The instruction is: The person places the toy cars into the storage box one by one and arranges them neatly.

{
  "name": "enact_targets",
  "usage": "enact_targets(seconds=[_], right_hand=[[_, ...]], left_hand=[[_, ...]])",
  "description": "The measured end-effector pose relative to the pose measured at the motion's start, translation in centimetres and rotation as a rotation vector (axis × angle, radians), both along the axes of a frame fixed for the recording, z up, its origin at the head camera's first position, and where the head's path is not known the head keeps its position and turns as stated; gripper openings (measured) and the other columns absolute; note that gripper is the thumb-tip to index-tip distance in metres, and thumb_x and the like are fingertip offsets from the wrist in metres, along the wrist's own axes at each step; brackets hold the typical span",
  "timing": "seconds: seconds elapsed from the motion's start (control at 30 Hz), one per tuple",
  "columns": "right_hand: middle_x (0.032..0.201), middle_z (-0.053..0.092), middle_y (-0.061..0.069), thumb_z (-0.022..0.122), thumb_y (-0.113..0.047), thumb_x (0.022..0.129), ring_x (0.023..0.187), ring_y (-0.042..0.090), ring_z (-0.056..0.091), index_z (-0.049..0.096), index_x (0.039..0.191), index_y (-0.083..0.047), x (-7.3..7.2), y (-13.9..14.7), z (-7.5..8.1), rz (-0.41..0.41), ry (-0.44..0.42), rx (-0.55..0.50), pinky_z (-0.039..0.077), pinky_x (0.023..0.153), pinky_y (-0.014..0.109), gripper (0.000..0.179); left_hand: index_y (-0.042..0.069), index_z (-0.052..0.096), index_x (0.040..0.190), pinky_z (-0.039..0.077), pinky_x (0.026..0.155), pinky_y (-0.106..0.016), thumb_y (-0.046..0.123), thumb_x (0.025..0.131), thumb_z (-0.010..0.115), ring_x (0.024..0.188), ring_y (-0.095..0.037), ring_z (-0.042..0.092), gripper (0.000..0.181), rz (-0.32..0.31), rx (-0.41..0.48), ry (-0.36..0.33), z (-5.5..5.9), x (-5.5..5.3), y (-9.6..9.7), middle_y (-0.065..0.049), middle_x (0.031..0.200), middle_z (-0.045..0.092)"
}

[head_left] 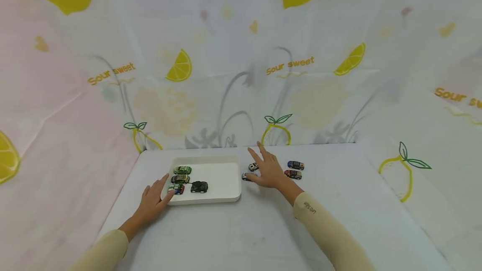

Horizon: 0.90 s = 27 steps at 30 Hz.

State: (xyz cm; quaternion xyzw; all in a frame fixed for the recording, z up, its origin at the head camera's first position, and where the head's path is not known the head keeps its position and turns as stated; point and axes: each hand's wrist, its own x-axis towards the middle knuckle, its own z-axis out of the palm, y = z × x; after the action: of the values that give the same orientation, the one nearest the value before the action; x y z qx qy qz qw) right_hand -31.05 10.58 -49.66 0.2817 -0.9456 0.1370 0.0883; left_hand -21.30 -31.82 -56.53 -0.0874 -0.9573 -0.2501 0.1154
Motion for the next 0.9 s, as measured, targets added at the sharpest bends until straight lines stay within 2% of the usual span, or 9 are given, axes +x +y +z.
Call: enact_targets(seconds=[0.2,0.37,0.5,0.63,0.9], right_hand=[[0.164,0.010,0.020,0.062,-0.052,0.090,0.138,0.044,0.039,0.027,0.157,-0.017,-1.0,3.5,1.0,-0.012,0.060,0.024,0.032,0.111,0.060,0.083],[0.164,0.011,0.021,0.060,-0.050,0.091,0.139,0.046,0.038,0.028,0.156,-0.016,-1.5,6.3,1.5,-0.054,0.045,0.036,0.031,0.110,0.062,0.080],[0.163,0.012,0.024,0.059,-0.050,0.091,0.138,0.050,0.036,0.024,0.157,-0.012,-1.3,8.7,1.3,-0.131,-0.007,0.013,0.031,0.109,0.065,0.084],[0.163,0.013,0.024,0.061,-0.049,0.091,0.135,0.052,0.039,0.021,0.158,-0.011,-1.0,10.6,0.5,-0.172,-0.021,0.001,0.031,0.108,0.067,0.086],[0.162,0.010,0.027,0.059,-0.050,0.093,0.132,0.057,0.038,0.022,0.157,-0.011,-2.0,12.4,-0.2,-0.215,-0.035,0.004,0.031,0.105,0.070,0.084]], left_hand=[[0.005,0.031,0.153,0.018,0.106,-0.072,0.035,0.099,0.054,0.135,-0.053,0.036,0.066,0.011,-0.008,0.061,-0.2,-0.4,0.0,-0.030,0.145,0.046],[0.006,0.032,0.153,0.018,0.107,-0.071,0.035,0.099,0.054,0.134,-0.053,0.038,0.066,0.021,-0.015,0.066,-0.7,-0.2,-0.1,-0.029,0.145,0.047],[0.006,0.032,0.153,0.019,0.107,-0.071,0.035,0.099,0.054,0.134,-0.052,0.039,0.065,0.022,-0.012,0.068,-1.2,0.0,0.3,-0.028,0.146,0.047],[0.006,0.033,0.153,0.019,0.107,-0.070,0.035,0.098,0.055,0.134,-0.052,0.038,0.065,0.021,-0.009,0.067,-1.3,0.2,0.7,-0.028,0.146,0.046],[0.006,0.033,0.153,0.019,0.108,-0.070,0.035,0.099,0.054,0.135,-0.052,0.039,0.065,0.035,-0.017,0.074,-0.5,0.3,0.2,-0.027,0.146,0.047]])
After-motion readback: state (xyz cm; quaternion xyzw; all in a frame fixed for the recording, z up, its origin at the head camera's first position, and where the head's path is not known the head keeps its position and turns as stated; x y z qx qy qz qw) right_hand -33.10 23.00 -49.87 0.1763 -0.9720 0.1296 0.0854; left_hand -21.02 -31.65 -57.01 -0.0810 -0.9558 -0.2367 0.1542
